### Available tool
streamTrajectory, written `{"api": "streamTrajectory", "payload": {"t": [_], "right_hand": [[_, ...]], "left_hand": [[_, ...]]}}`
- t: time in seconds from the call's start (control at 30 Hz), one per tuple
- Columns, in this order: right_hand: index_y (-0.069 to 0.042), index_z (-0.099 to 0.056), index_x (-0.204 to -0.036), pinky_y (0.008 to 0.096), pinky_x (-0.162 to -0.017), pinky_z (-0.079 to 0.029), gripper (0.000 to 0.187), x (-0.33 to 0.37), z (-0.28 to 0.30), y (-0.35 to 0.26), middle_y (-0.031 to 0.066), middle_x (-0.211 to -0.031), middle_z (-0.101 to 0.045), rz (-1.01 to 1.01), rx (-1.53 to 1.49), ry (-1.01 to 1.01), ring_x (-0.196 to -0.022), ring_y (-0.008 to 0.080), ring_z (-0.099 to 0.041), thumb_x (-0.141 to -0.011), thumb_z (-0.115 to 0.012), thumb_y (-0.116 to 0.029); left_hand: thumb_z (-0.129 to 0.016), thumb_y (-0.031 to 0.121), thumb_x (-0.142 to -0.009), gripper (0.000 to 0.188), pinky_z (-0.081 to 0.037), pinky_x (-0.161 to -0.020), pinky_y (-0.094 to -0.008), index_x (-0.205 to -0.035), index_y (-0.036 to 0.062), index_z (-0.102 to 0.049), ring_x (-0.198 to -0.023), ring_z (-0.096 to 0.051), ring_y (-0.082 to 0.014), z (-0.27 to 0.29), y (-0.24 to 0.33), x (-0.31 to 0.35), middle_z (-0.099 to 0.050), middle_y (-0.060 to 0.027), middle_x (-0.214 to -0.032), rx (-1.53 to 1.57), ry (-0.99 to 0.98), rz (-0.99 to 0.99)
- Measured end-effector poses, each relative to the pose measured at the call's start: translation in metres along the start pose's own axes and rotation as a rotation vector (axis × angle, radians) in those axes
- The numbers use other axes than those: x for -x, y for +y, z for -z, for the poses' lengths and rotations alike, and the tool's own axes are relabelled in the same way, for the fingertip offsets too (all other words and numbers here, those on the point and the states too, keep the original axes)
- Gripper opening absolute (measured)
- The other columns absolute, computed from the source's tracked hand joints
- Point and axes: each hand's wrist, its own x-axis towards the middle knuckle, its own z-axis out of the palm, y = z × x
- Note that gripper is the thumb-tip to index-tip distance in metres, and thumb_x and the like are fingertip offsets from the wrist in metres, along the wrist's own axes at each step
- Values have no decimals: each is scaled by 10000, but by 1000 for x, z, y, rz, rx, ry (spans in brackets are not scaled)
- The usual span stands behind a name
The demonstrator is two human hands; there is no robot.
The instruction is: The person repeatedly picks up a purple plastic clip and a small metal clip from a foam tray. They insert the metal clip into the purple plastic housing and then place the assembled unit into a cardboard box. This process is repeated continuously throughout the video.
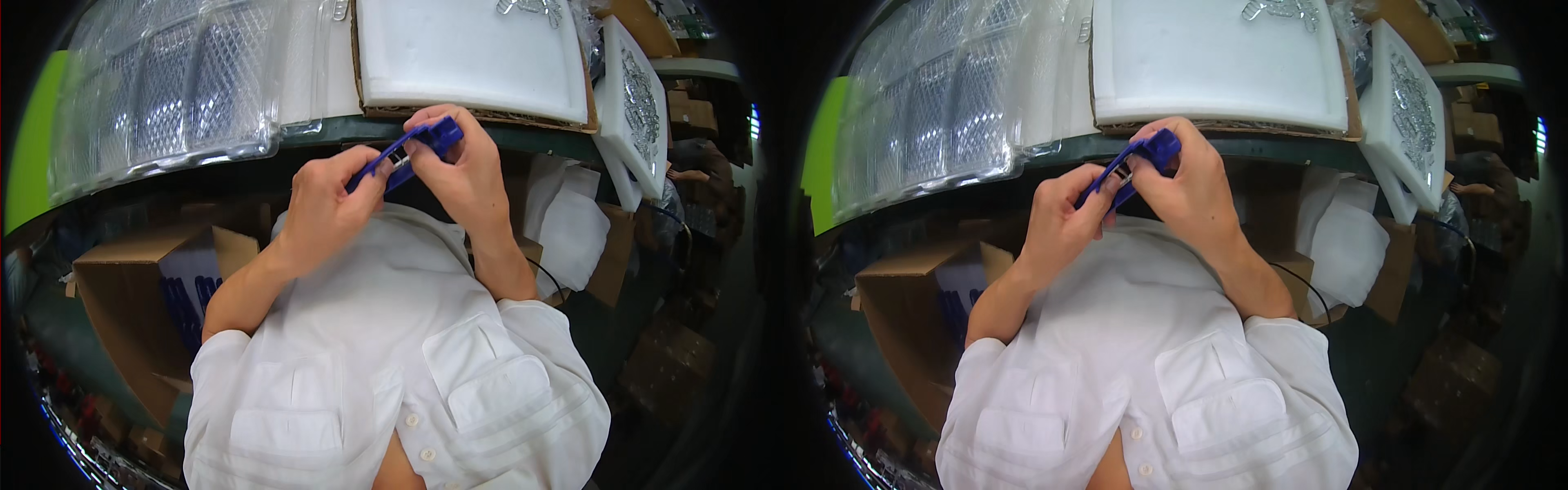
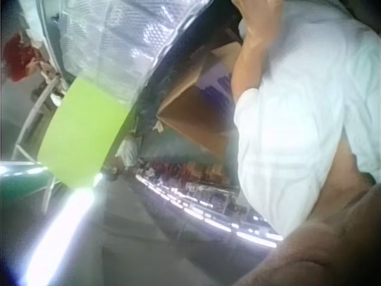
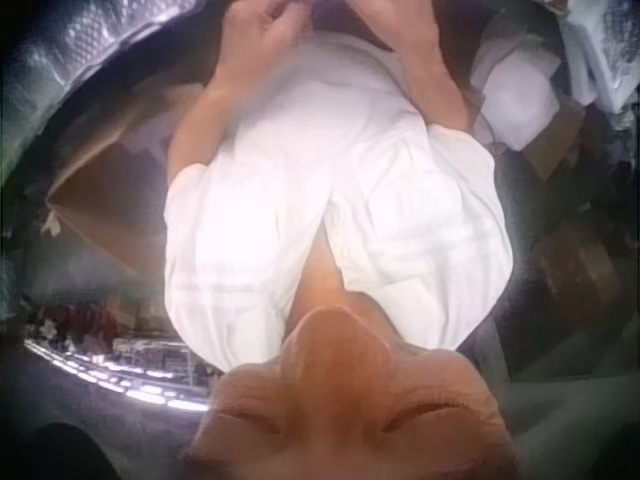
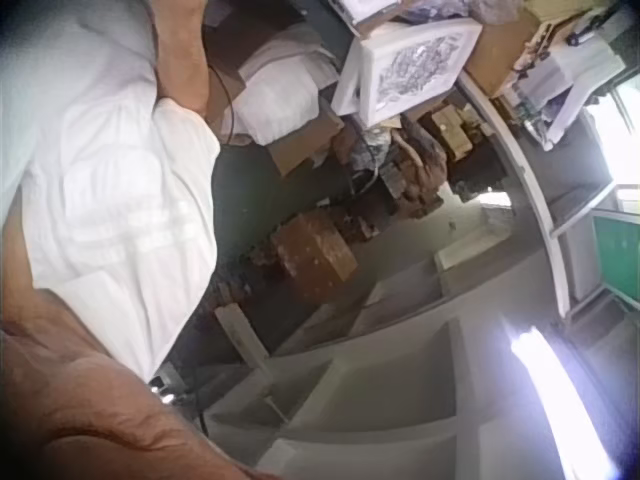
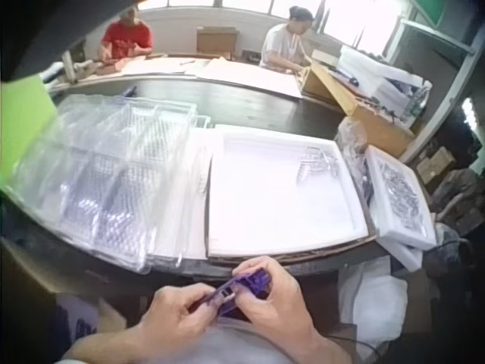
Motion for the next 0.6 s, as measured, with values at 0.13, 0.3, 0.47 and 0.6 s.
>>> {"api": "streamTrajectory", "payload": {"t": [0.13,0.3,0.47,0.6], "right_hand": [[12,-648,-1074,272,-791,-548,182,-6,0,-2,68,-1028,-707,57,-85,7,-902,105,-661,-903,-696,49],[21,-652,-1094,322,-928,-534,296,2,18,-7,158,-1183,-662,301,-379,-25,-1092,224,-654,-836,-707,157],[-23,-706,-1055,379,-962,-530,315,4,40,-6,227,-1293,-657,608,-255,-74,-1161,289,-663,-785,-857,36],[-72,-735,-1023,397,-956,-520,336,2,49,-9,247,-1293,-670,701,-53,-14,-1167,342,-673,-726,-884,-24]], "left_hand": [[-678,204,-1000,215,-479,-590,-270,-1074,12,-741,-602,-591,-90,0,3,-6,-668,-44,-675,-50,23,-4],[-643,105,-966,429,-501,-764,-269,-1368,-41,-606,-857,-624,-127,28,32,14,-697,-102,-1007,314,-230,-117],[-686,-18,-864,625,-530,-902,-325,-1472,-35,-541,-1041,-664,-215,48,44,25,-691,-181,-1225,-16,-286,-482],[-736,-159,-781,725,-574,-944,-357,-1462,-12,-537,-1142,-699,-262,45,49,27,-697,-209,-1291,-82,-177,-541]]}}
